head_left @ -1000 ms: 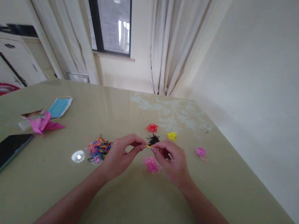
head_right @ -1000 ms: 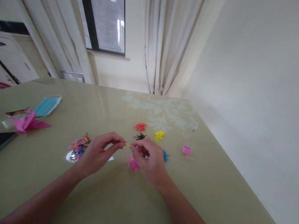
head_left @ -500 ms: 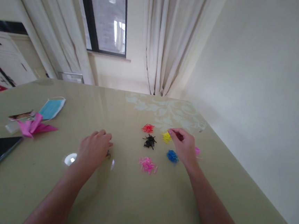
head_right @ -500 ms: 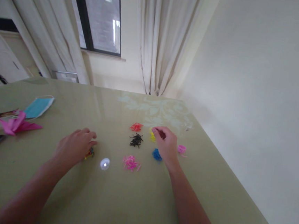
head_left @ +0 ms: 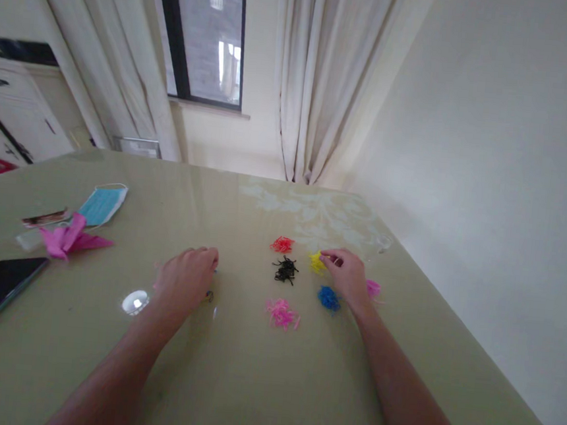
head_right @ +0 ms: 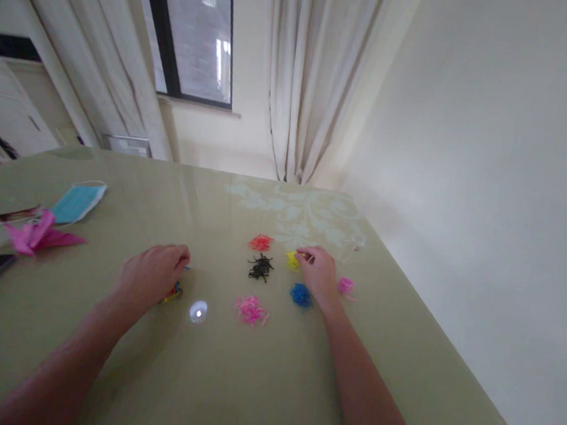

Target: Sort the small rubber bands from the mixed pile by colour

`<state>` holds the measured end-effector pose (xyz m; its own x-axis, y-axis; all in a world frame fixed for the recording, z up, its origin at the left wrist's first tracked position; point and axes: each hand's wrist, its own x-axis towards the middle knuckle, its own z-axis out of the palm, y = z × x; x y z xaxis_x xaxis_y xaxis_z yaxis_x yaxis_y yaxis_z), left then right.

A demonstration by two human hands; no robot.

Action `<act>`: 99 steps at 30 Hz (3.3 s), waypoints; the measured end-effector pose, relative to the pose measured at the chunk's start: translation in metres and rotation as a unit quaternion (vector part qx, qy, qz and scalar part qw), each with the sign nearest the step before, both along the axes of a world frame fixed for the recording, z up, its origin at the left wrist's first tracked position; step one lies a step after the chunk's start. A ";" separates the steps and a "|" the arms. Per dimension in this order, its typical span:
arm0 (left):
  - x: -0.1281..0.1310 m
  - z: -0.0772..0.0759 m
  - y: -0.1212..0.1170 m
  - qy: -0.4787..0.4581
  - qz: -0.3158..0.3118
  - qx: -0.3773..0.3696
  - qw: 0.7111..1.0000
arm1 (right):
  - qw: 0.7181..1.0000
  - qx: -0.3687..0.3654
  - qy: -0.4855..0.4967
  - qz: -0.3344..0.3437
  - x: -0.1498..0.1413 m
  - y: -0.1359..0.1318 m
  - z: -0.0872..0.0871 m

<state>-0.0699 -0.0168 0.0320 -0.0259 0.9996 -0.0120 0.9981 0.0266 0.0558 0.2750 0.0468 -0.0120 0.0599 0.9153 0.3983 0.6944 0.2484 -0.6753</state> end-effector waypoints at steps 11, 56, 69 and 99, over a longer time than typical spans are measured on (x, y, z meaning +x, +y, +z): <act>0.041 -0.008 -0.011 -0.474 -0.162 0.125 0.856 | 0.981 0.020 0.093 0.166 -0.059 -0.054 0.027; 0.061 -0.005 -0.028 -0.568 -0.174 0.083 0.800 | 0.957 -0.019 0.156 0.245 -0.076 -0.082 0.041; 0.061 -0.005 -0.031 -0.560 -0.170 0.071 0.808 | 0.953 -0.015 0.168 0.254 -0.075 -0.083 0.043; 0.026 -0.030 0.008 -0.368 -0.096 0.143 0.914 | 0.992 0.081 -0.093 -0.024 0.011 -0.009 0.012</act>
<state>-0.0441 -0.0089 0.0023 0.0592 0.9501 0.3063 0.6716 -0.2649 0.6919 0.2858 0.0376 0.0001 0.0129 0.8358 0.5489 0.8165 0.3081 -0.4883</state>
